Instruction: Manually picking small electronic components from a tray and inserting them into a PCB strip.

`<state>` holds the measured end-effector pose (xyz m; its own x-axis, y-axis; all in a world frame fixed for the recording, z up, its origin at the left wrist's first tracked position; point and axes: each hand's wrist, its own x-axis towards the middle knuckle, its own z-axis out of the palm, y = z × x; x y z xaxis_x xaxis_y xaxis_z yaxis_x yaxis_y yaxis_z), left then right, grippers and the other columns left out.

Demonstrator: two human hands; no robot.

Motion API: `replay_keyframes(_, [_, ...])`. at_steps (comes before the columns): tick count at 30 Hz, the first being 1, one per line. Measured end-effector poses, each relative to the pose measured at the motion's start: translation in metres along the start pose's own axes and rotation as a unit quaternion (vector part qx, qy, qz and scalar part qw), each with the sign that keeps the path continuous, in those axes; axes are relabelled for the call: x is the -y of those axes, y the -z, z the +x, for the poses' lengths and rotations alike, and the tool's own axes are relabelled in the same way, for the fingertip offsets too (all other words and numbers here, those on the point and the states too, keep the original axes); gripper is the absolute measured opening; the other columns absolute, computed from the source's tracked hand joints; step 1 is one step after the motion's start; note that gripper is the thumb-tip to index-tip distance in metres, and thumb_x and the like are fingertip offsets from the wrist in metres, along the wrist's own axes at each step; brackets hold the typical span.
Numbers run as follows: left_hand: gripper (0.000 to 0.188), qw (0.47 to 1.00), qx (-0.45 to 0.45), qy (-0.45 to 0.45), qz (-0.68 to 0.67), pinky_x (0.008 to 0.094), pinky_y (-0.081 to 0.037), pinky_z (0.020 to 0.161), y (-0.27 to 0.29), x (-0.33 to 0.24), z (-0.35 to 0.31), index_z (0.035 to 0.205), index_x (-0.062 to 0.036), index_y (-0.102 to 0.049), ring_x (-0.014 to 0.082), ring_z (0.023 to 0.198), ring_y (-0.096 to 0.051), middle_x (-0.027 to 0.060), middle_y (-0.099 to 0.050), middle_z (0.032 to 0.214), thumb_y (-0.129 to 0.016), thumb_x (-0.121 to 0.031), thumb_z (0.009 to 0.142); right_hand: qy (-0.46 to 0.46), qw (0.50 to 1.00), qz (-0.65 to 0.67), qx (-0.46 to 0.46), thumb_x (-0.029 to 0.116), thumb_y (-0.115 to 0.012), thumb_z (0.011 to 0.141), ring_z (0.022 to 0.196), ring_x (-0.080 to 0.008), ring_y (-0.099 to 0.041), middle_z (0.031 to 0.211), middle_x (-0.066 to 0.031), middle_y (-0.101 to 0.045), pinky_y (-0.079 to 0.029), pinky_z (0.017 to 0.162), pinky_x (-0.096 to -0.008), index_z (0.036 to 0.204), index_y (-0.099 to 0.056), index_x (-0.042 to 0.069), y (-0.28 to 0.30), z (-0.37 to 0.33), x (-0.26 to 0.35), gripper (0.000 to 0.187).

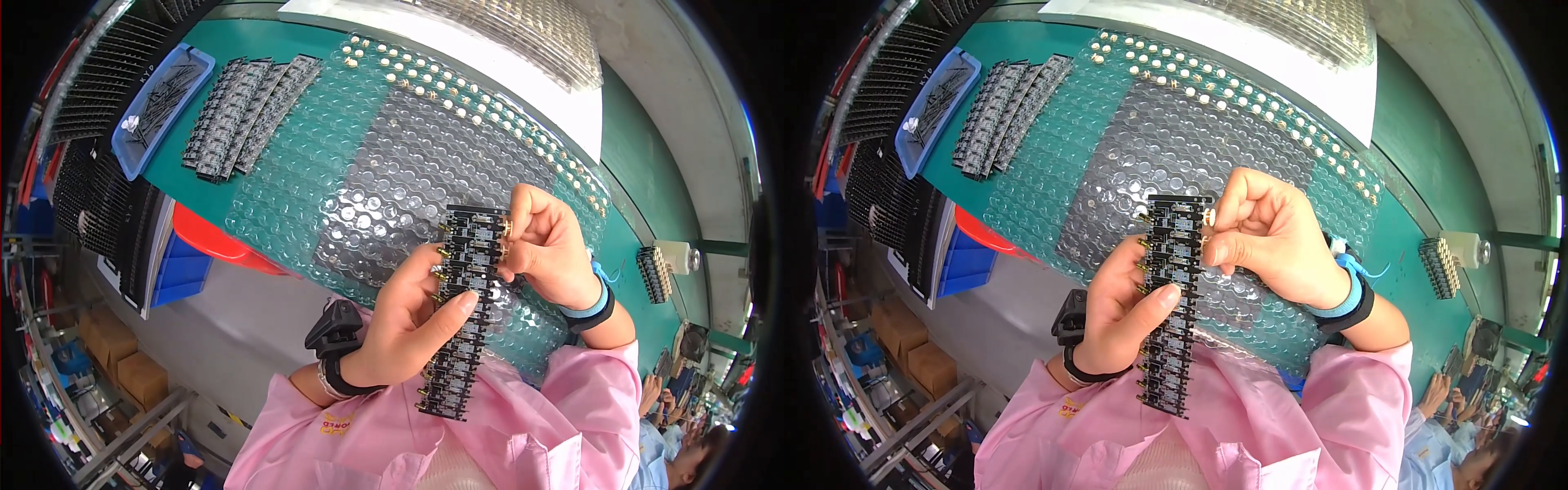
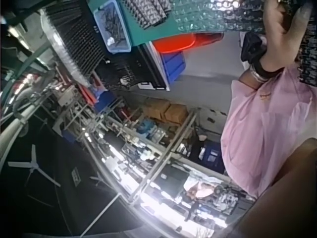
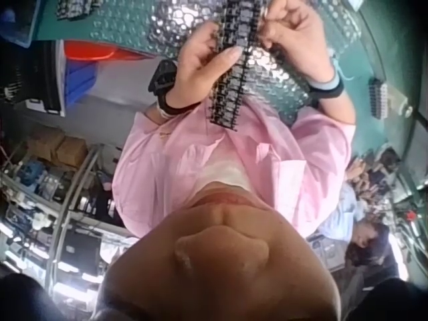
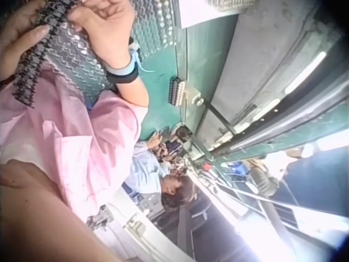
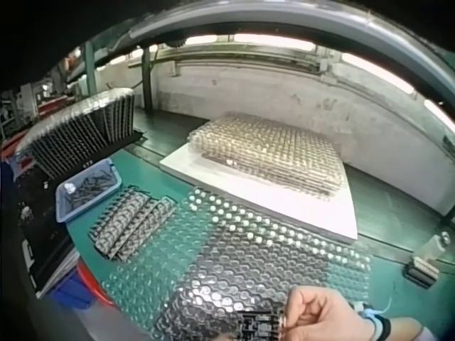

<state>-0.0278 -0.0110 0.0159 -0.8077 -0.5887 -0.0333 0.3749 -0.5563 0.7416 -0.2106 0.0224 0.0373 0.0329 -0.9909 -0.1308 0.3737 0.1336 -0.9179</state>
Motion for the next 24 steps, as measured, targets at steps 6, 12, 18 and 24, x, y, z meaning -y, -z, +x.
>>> replay_keyframes(6, [0.030, 1.000, -0.002, -0.002, -0.030, 0.0176, -0.040, 0.064, 0.005, 0.003, -0.002, 0.113, -0.0002, -0.036, 0.0024, 0.078, -0.047, 0.0042, -0.052, 0.094, -0.046, -0.002, 0.085, 0.012, 1.000, 0.000, -0.005, 0.003, -0.062, 0.077, 0.059, -0.0074, -0.050, 0.072, -0.0062, -0.056, -0.042, 0.054, -0.0187, 0.079, -0.047, 0.002, 0.001, 0.008, 0.000, 0.015])
replay_keyframes(12, [0.029, 0.999, -0.033, -0.011, -0.028, 0.0176, -0.040, 0.064, 0.011, -0.002, -0.005, 0.111, -0.0002, -0.037, 0.0026, 0.076, -0.048, 0.0034, -0.053, 0.091, -0.047, -0.003, 0.085, 0.097, 0.972, -0.203, -0.069, 0.002, -0.059, 0.077, 0.062, -0.0085, -0.049, 0.073, -0.0038, -0.054, -0.041, 0.056, -0.0204, 0.082, -0.051, 0.002, 0.012, 0.027, 0.016, 0.009])
replay_keyframes(18, [0.028, 0.998, -0.042, -0.025, -0.032, 0.0180, -0.040, 0.064, 0.015, -0.004, -0.010, 0.110, 0.0005, -0.038, 0.0030, 0.075, -0.049, 0.0033, -0.053, 0.091, -0.048, -0.003, 0.084, 0.261, 0.675, -0.689, -0.045, 0.002, -0.057, 0.076, 0.075, -0.0184, -0.048, 0.075, -0.0044, -0.052, -0.041, 0.066, -0.0261, 0.085, -0.060, 0.006, 0.071, 0.081, 0.025, 0.010])
replay_keyframes(24, [0.027, 0.998, -0.053, -0.023, -0.031, 0.0177, -0.040, 0.063, 0.016, -0.005, -0.012, 0.109, 0.0009, -0.038, 0.0032, 0.074, -0.049, 0.0037, -0.054, 0.090, -0.049, -0.003, 0.084, 0.254, 0.633, -0.731, 0.001, 0.002, -0.058, 0.076, 0.083, -0.0232, -0.046, 0.080, -0.0057, -0.053, -0.041, 0.071, -0.0289, 0.086, -0.060, 0.006, 0.075, 0.092, 0.019, 0.011])
